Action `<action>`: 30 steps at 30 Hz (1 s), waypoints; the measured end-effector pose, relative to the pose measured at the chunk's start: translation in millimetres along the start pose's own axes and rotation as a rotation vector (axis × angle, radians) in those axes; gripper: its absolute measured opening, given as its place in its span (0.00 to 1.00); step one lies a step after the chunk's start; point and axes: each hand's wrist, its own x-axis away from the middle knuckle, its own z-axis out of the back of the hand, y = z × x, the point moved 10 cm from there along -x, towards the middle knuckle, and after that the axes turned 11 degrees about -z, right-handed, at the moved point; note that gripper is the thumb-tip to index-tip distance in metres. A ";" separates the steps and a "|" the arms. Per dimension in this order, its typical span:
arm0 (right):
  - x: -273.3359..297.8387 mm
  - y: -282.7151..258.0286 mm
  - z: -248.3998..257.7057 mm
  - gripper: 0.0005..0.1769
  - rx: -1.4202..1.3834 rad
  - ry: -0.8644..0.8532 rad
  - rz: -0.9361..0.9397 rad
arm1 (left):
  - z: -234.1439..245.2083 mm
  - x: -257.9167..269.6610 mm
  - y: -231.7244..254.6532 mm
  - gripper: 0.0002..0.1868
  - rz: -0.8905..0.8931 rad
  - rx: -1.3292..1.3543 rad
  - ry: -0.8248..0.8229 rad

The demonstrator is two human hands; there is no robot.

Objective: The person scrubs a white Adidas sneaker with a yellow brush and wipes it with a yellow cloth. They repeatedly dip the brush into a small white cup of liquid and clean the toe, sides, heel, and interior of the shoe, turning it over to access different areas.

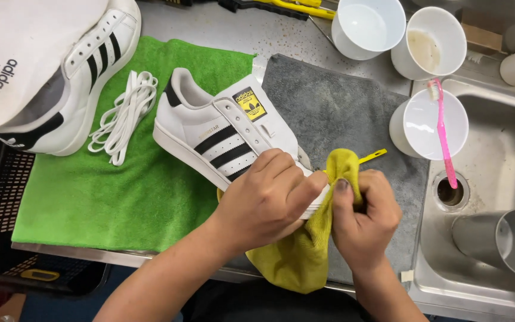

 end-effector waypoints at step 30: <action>-3.9 -13.4 -42.6 0.10 -0.314 -0.319 -0.195 | 70.7 56.1 16.5 0.13 -0.013 0.019 0.443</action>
